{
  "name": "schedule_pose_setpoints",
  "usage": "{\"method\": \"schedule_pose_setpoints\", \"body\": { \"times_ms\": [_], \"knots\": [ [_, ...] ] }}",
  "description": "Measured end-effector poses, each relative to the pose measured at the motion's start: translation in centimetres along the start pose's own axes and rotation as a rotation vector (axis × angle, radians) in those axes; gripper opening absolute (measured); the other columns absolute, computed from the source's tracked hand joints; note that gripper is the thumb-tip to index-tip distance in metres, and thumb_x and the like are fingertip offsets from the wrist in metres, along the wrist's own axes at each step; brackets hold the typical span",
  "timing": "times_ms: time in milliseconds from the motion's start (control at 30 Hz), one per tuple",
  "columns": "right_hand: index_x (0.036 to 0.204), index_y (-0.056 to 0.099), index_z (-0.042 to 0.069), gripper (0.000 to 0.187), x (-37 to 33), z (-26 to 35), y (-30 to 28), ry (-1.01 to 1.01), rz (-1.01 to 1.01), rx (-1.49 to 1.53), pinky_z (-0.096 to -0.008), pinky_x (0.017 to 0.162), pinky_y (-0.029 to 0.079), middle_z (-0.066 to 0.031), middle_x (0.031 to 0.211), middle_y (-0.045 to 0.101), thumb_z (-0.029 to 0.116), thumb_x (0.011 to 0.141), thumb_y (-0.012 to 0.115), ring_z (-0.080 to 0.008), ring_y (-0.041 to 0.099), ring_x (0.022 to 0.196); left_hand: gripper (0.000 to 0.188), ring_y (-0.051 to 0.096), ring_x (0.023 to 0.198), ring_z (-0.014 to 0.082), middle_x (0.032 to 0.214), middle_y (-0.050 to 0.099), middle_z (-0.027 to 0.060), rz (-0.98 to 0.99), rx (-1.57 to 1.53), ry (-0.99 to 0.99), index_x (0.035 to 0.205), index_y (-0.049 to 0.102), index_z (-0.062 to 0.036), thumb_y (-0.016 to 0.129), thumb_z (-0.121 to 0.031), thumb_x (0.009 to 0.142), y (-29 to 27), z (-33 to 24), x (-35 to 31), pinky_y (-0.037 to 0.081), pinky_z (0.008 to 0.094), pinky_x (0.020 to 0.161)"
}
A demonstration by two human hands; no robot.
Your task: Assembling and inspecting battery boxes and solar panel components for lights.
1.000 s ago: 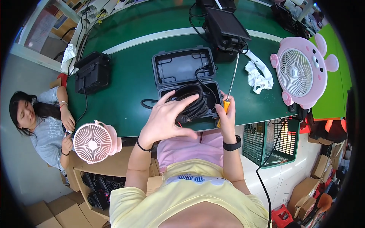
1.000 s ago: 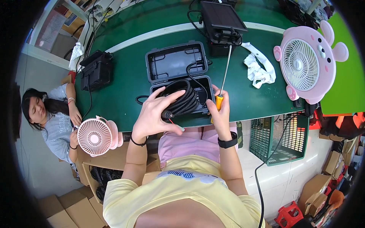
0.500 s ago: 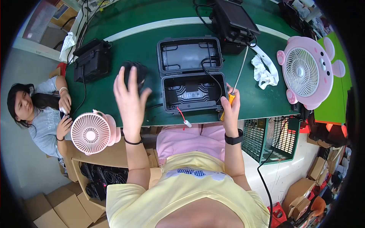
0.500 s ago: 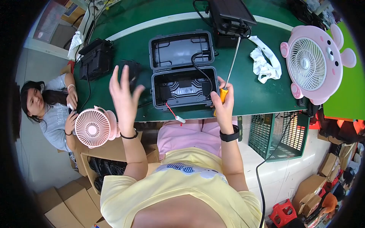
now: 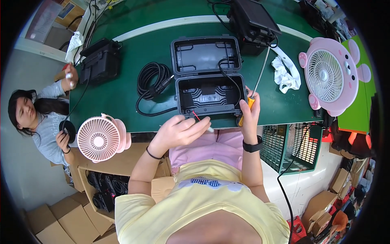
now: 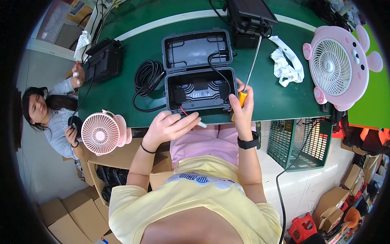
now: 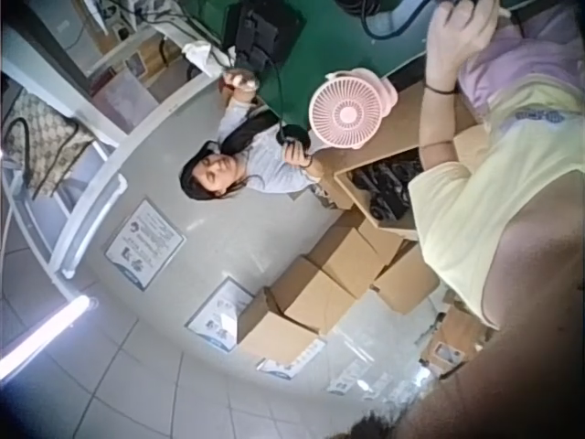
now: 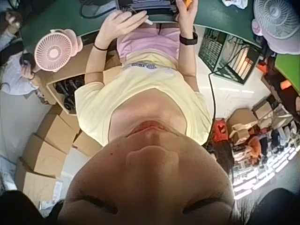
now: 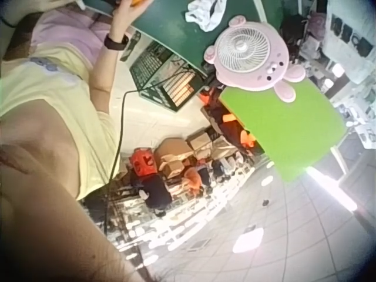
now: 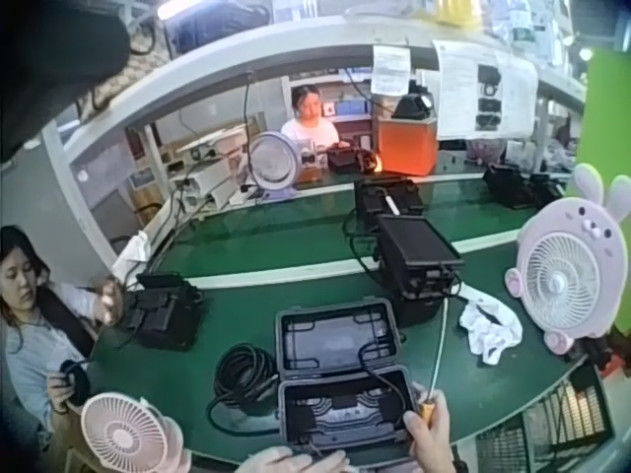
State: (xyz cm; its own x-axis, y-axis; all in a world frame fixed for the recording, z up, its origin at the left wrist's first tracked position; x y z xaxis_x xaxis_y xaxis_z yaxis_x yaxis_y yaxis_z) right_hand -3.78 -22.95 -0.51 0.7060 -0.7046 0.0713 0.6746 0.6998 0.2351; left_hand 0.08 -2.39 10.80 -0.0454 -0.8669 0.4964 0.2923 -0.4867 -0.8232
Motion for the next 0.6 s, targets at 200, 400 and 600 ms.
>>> {"method": "schedule_pose_setpoints", "body": {
  "times_ms": [200, 400, 600],
  "knots": [
    [0.111, 0.043, 0.008, 0.029, 0.3, -0.3, -0.2, -0.042, 0.002, -0.031, -0.0182, 0.074, 0.045, -0.02, 0.14, 0.049, 0.006, 0.088, 0.062, -0.0059, 0.05, 0.087, 0.041, 0.052, 0.077, 0.0125, 0.083, 0.058, -0.0077, -0.163, -0.337, -0.192, 0.116, 0.074, -0.0184, 0.075, -0.016, 0.075, -1.4, 2.3, 1.8, 0.043, 0.0266, 0.067],
    [0.11, 0.043, 0.009, 0.03, 0.1, 0.0, -0.3, -0.005, 0.002, -0.018, -0.0185, 0.072, 0.047, -0.0201, 0.14, 0.048, 0.01, 0.089, 0.064, -0.0058, 0.052, 0.087, 0.022, 0.053, 0.069, 0.0238, 0.081, 0.049, 0.0054, -0.033, -0.275, -0.751, 0.106, 0.072, -0.0163, 0.073, -0.012, 0.085, -0.7, 7.4, 1.2, 0.046, 0.0359, 0.057],
    [0.109, 0.043, 0.009, 0.032, 0.1, 0.2, 0.1, 0.02, 0.022, -0.03, -0.0157, 0.058, 0.047, -0.0189, 0.14, 0.048, 0.015, 0.089, 0.067, -0.0038, 0.052, 0.079, 0.01, 0.063, 0.074, 0.024, 0.091, 0.05, 0.0065, 0.211, -0.174, -0.751, 0.087, 0.067, -0.0102, 0.073, -0.015, 0.082, 0.4, 7.3, 2.1, 0.052, 0.0371, 0.057]
  ]
}}
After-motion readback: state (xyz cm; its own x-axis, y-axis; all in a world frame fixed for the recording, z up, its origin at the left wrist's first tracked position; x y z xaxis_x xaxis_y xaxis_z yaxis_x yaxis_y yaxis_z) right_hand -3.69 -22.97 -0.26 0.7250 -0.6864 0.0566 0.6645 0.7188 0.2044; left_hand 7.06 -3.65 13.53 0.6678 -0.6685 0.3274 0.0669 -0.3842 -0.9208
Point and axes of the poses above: each hand's wrist, its own x-axis towards the middle knuckle, its own y-axis out of the palm, z = x × y, the point moved 10 cm from there along x, towards the middle knuckle
